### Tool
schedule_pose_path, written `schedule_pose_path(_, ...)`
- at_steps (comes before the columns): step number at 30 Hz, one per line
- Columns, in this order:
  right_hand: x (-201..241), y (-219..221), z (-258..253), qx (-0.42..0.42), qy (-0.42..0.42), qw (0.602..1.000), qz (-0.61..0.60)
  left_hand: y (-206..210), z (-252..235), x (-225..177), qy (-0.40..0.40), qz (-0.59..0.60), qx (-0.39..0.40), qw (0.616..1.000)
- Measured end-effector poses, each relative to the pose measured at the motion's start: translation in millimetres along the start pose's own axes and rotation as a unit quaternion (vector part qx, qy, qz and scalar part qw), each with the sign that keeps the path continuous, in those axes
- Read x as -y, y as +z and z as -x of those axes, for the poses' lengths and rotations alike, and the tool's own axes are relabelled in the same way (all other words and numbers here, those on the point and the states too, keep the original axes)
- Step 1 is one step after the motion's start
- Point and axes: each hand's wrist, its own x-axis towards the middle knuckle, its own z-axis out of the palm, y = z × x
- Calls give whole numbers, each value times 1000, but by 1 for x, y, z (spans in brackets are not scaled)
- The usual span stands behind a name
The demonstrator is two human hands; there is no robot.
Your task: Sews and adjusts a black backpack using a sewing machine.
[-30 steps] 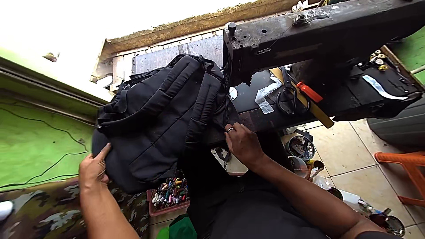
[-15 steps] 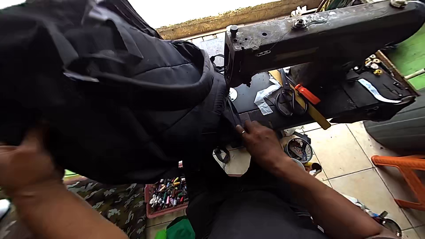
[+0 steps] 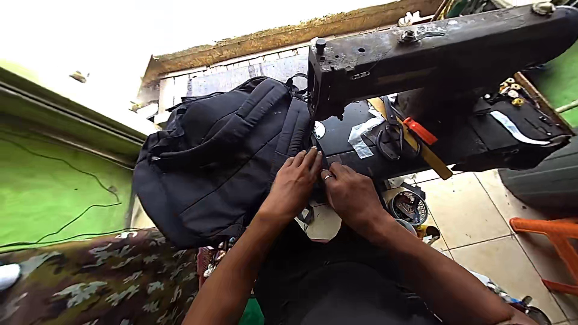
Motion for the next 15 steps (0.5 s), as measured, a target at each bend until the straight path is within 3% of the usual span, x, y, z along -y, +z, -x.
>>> schedule_pose_path(5,-10,-2,-4,3,-11,999,-50,44,-30,19,44,-80,-141,986)
schedule_pose_path(9,-35,5,-19,66,92,981,-158,48,-29,23,30,-83,-164,983)
schedule_pose_path(12,-48,29,-31,86,157,977,-117,53,-29,24,13,-96,-175,980)
schedule_pose_path(15,-39,50,-36,62,169,979,-97,55,-30,20,-11,-110,-170,979)
